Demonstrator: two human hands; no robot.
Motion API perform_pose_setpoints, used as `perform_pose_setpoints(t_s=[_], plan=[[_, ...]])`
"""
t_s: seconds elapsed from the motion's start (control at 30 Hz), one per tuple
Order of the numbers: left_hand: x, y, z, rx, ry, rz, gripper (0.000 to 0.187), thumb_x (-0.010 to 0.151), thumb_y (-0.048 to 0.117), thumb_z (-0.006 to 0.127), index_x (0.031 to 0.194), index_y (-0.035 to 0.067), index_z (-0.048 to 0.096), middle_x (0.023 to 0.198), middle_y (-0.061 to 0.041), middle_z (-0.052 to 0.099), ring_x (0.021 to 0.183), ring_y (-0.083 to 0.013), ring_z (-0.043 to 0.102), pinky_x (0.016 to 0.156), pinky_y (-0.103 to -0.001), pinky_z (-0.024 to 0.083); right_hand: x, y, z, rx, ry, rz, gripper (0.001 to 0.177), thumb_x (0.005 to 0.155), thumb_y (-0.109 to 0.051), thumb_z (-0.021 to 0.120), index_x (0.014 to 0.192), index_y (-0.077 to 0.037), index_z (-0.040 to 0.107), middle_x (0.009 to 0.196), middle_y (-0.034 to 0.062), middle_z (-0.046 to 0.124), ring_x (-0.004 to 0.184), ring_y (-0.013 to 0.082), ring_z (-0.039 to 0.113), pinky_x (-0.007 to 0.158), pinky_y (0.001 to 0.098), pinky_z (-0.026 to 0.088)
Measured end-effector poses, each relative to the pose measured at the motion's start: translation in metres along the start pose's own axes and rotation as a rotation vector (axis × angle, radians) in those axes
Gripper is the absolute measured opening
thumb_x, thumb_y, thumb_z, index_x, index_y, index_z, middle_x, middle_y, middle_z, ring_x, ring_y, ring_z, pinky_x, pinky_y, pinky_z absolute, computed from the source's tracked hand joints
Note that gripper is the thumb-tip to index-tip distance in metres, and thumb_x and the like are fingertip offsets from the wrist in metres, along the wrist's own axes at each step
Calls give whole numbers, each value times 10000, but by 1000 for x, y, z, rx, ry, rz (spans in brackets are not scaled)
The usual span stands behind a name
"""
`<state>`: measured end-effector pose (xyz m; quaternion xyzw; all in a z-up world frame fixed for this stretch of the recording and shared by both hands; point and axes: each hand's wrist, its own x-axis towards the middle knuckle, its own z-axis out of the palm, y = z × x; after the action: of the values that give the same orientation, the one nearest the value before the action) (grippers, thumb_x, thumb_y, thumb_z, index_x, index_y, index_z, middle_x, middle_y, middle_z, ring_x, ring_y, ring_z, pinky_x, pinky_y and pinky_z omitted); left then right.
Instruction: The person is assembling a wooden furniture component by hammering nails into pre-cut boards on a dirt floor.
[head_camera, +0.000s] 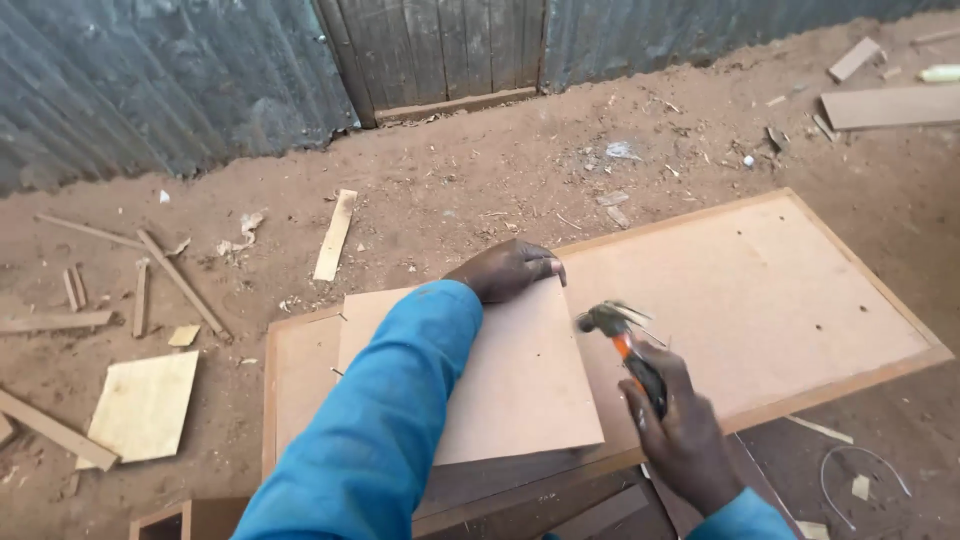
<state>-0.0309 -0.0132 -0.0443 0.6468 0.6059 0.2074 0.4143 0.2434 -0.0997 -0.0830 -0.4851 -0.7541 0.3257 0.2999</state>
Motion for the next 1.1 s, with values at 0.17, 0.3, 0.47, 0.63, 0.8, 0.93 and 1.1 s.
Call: perform_pose_setpoints(t_s=[0.17,0.3,0.47,0.63,0.8,0.93,1.1], plan=[[-4,6,-3,58,5,27,338,903,436,453,969,252,729,1088,21,695,979,-144,621,857,-275,440,4,6,-21,127,199,162,458,824,-226,598,1274,-174,529,1363,56,575,1200,202,574,990,331,429],[6,-9,-1,159,-10,263,396,909,444,434,1021,205,730,1080,-9,718,985,-134,630,835,-285,428,20,42,-26,236,285,287,443,839,-196,578,1281,-162,564,1262,40,621,1131,179,566,918,319,431],[9,3,-5,-36,-69,-96,290,885,387,542,948,184,739,1081,64,703,964,-48,593,834,-211,451,24,77,-14,380,472,250,436,861,-236,556,1289,-150,552,1302,29,598,1180,153,549,943,287,432],[31,22,0,293,-179,43,323,933,344,447,806,152,673,865,-21,661,823,-151,583,762,-293,444,19,66,-26,344,363,369,475,872,-285,529,1346,-259,514,1085,39,692,732,179,615,634,314,495],[-19,79,21,729,-153,80,495,930,480,361,957,161,739,1209,-48,579,1225,-233,405,978,-483,312,16,76,-20,324,370,268,476,870,-276,541,1344,-261,507,1146,51,695,807,209,674,674,330,524],[-61,95,50,864,-100,221,450,887,488,458,952,146,744,1314,-122,534,1283,-324,372,1029,-580,254,17,77,-18,302,406,203,476,868,-260,544,1340,-223,502,1318,41,604,1085,237,639,818,350,529],[-105,83,89,794,-94,433,478,812,572,531,856,132,713,1309,-157,523,1258,-393,390,990,-601,237,16,73,-19,253,388,275,482,859,-279,547,1338,-233,514,1231,36,661,898,236,685,688,358,525]])
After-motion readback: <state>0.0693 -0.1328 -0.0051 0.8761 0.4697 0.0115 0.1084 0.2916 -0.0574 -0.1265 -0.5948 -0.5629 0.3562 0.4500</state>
